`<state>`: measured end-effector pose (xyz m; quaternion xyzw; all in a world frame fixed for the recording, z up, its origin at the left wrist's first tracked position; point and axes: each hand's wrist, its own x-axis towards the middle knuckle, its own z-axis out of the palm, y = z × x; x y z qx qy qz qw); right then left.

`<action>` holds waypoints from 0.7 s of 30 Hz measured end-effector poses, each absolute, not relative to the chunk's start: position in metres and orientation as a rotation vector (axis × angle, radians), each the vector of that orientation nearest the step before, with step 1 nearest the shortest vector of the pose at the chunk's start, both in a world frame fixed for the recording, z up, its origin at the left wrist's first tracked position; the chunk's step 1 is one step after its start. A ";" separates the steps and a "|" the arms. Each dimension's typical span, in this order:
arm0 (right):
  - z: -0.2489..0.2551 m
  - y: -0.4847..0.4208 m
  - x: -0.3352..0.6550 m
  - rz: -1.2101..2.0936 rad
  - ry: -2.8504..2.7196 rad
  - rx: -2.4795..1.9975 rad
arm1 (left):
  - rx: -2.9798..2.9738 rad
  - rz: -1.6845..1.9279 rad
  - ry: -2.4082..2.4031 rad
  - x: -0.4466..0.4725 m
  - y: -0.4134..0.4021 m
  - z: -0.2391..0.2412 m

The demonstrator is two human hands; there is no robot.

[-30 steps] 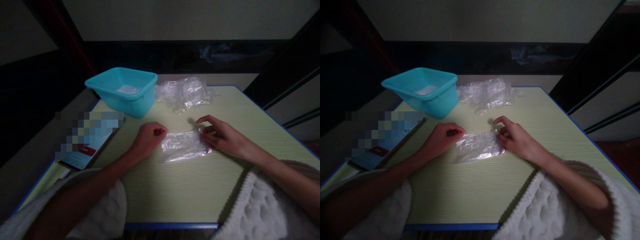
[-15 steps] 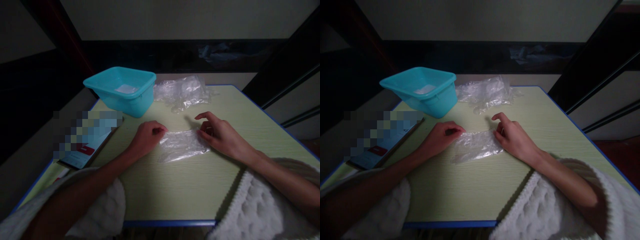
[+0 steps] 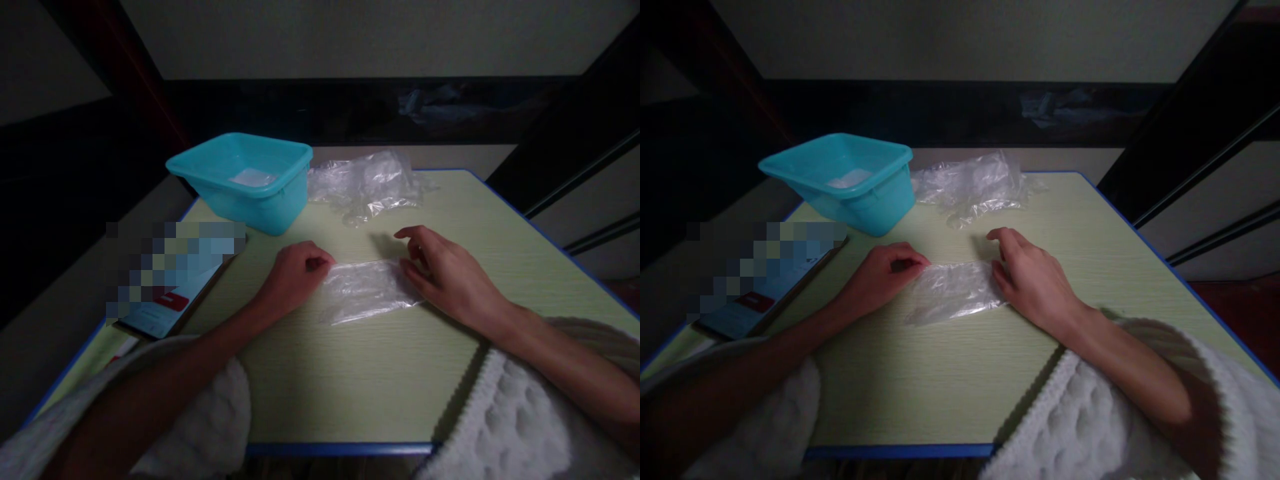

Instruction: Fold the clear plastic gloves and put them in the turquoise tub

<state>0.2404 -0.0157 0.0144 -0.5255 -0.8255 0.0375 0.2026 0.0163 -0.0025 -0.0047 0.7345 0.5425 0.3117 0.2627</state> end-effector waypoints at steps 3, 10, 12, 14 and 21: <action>0.017 -0.025 0.233 0.014 -2.353 -1.249 | 2.003 0.843 1.470 0.016 -0.002 -0.005; 0.004 -0.034 0.218 0.103 -2.673 -1.046 | 2.000 0.861 1.465 0.017 -0.003 -0.006; 0.000 -0.033 0.218 0.128 -2.715 -1.081 | 2.005 0.860 1.463 0.017 -0.003 -0.006; -0.002 -0.032 0.219 0.138 -2.752 -1.100 | 2.007 0.853 1.464 0.017 -0.003 -0.005; -0.005 -0.033 0.220 0.117 -2.824 -1.103 | 2.007 0.829 1.477 0.018 -0.003 -0.005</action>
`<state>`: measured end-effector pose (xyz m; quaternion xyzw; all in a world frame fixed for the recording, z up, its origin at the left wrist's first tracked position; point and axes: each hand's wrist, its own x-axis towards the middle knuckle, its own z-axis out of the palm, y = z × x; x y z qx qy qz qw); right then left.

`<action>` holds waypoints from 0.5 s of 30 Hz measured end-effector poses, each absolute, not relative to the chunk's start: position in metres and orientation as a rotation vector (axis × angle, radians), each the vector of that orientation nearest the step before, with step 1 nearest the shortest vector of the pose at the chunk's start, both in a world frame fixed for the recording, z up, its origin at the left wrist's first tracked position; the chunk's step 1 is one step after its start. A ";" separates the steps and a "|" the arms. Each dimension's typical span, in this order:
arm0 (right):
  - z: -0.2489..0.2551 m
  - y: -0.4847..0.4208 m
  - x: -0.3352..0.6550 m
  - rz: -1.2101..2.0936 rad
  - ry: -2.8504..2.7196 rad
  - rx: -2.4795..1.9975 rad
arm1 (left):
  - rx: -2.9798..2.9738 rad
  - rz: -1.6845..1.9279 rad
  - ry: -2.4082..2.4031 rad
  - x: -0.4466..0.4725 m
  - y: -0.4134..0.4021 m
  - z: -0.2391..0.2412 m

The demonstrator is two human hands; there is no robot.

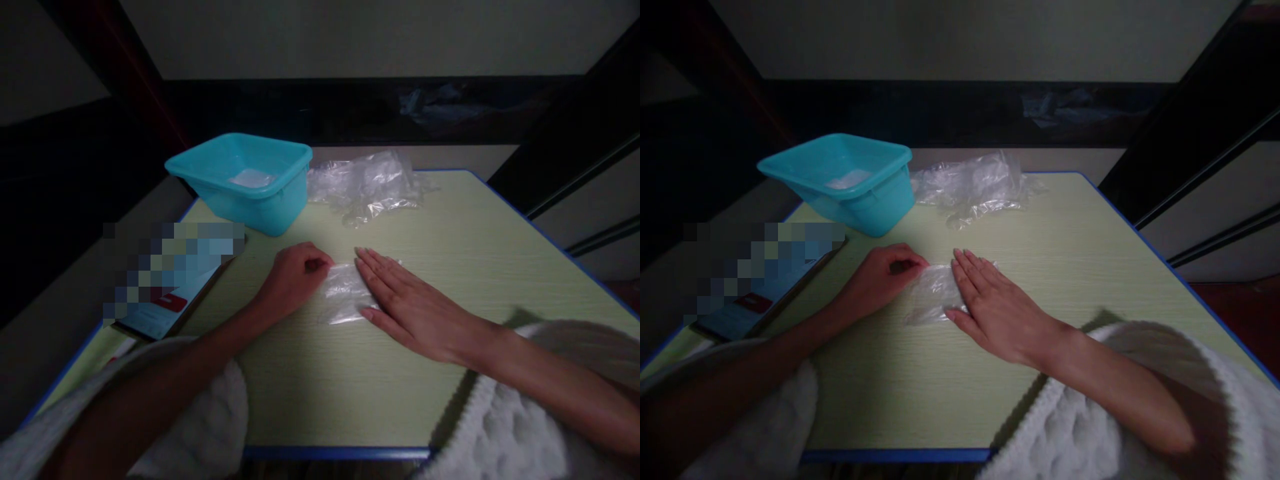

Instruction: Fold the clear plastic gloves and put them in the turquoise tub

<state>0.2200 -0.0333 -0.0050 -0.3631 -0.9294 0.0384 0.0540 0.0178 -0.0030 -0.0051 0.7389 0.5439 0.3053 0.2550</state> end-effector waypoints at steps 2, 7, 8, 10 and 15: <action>-0.006 -0.034 0.220 0.119 -2.830 -1.101 | 2.003 0.832 1.476 0.018 -0.003 -0.005; -0.007 -0.034 0.221 0.100 -2.833 -1.110 | 1.978 0.937 1.480 0.016 -0.002 -0.004; -0.007 -0.033 0.220 0.097 -2.830 -1.116 | 1.981 0.981 1.497 0.015 -0.001 -0.003; -0.008 -0.033 0.219 0.090 -2.823 -1.140 | 1.988 1.065 1.539 0.013 0.001 -0.001; -0.008 -0.029 0.204 0.063 -2.776 -1.274 | 2.069 1.210 1.560 0.010 -0.001 0.003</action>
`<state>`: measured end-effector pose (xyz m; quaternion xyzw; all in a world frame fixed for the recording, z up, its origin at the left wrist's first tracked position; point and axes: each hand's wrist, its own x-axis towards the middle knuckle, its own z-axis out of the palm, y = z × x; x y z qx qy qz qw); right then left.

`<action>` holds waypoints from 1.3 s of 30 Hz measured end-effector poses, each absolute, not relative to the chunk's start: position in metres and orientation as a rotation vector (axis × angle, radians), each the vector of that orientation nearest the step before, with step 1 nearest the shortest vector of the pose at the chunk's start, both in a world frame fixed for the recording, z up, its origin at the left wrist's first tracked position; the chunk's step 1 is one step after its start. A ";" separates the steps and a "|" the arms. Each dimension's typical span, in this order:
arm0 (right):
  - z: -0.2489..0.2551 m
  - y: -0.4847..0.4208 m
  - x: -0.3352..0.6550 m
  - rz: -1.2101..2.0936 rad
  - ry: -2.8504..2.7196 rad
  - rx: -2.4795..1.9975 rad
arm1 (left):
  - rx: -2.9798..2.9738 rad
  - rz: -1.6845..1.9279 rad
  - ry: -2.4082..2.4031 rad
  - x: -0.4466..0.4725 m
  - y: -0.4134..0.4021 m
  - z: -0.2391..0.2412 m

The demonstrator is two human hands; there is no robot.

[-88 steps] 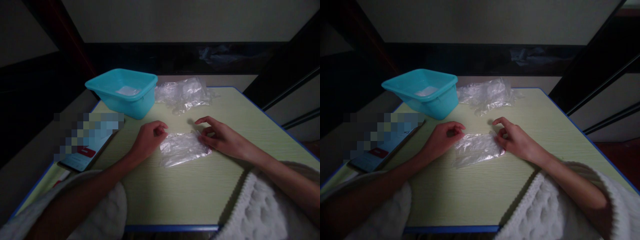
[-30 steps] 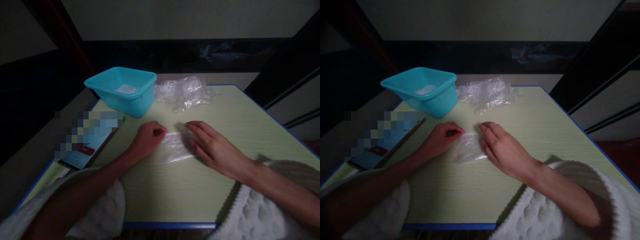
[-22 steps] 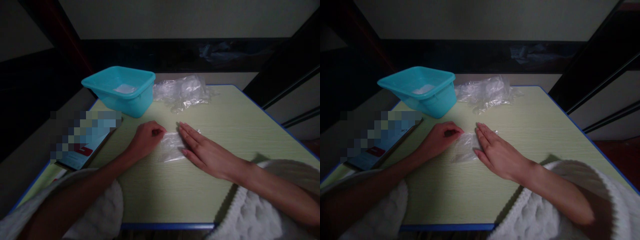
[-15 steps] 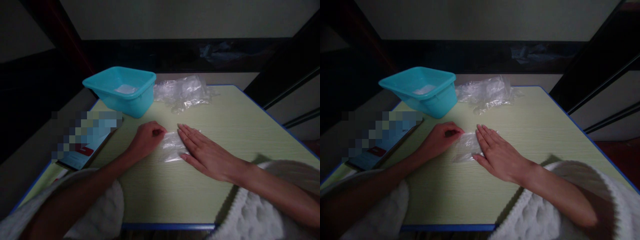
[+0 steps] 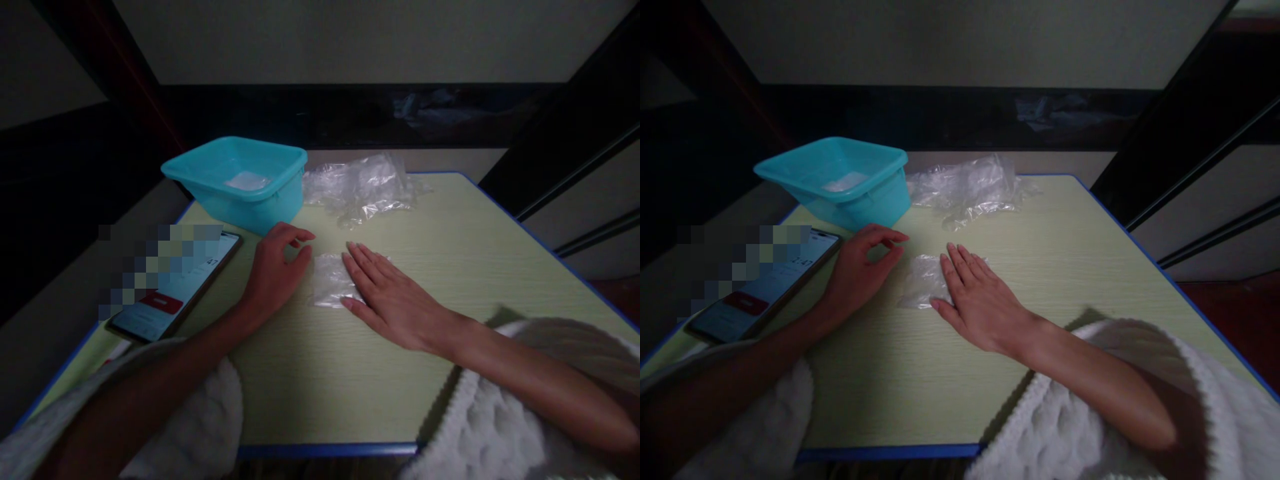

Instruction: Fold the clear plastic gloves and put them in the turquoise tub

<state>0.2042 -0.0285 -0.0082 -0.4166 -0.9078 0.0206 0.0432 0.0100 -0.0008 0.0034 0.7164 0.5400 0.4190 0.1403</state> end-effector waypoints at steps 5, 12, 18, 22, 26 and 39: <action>-0.002 -0.028 0.196 0.044 -2.732 -1.339 | 2.263 1.212 1.521 0.016 -0.012 0.005; -0.004 -0.032 0.217 0.014 -2.752 -1.336 | 2.645 1.037 1.406 0.028 -0.032 0.004; -0.009 -0.031 0.220 0.043 -2.742 -1.309 | 2.761 0.831 1.318 0.036 -0.044 0.003; -0.011 -0.032 0.218 0.027 -2.734 -1.249 | 2.777 0.681 1.287 0.039 -0.047 0.000; -0.011 -0.033 0.214 0.013 -2.765 -1.262 | 2.768 0.525 1.291 0.042 -0.047 -0.005; -0.006 -0.034 0.207 0.021 -2.760 -1.357 | 2.770 0.277 1.471 0.039 -0.051 -0.014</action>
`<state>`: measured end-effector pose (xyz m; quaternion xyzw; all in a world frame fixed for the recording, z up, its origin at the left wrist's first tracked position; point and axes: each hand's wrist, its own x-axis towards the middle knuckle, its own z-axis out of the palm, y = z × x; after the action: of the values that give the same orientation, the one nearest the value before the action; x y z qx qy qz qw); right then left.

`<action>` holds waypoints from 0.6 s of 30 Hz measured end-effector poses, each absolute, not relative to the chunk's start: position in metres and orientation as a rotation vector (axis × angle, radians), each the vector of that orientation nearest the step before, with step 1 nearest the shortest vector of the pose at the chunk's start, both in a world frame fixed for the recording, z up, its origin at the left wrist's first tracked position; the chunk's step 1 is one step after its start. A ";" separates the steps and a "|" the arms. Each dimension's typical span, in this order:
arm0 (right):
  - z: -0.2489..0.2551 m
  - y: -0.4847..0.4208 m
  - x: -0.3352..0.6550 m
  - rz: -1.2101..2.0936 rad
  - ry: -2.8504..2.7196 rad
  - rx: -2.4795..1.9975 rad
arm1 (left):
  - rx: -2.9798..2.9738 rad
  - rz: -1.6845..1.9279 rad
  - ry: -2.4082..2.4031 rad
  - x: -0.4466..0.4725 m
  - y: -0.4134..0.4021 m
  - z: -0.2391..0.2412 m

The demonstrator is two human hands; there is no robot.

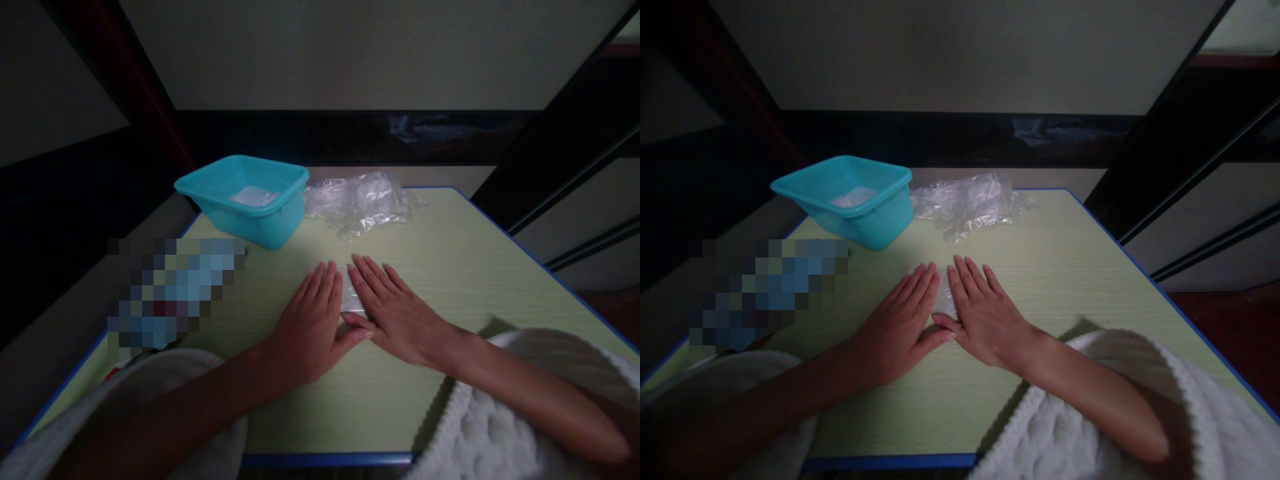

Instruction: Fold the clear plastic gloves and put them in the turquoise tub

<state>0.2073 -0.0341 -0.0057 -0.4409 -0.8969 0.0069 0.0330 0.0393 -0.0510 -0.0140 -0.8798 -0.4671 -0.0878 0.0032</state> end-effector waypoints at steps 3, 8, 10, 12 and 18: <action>-0.004 -0.034 0.207 0.027 -2.775 -1.373 | -2.724 -0.290 -1.480 0.038 -0.052 -0.016; -0.008 -0.034 0.210 0.025 -2.749 -1.347 | -2.675 -0.310 -1.512 0.034 -0.054 -0.018; -0.010 -0.033 0.213 0.010 -2.728 -1.330 | -2.667 -0.305 -1.517 0.033 -0.054 -0.018; -0.010 -0.033 0.217 -0.001 -2.723 -1.326 | -2.667 -0.281 -1.526 0.033 -0.054 -0.016; -0.007 -0.032 0.234 0.011 -2.744 -1.395 | -2.680 -0.209 -1.545 0.034 -0.055 -0.012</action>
<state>0.2345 -0.0316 -0.0074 -0.4528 -0.8910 0.0037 0.0317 0.0343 -0.0546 -0.0123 -0.8642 -0.4982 -0.0673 0.0207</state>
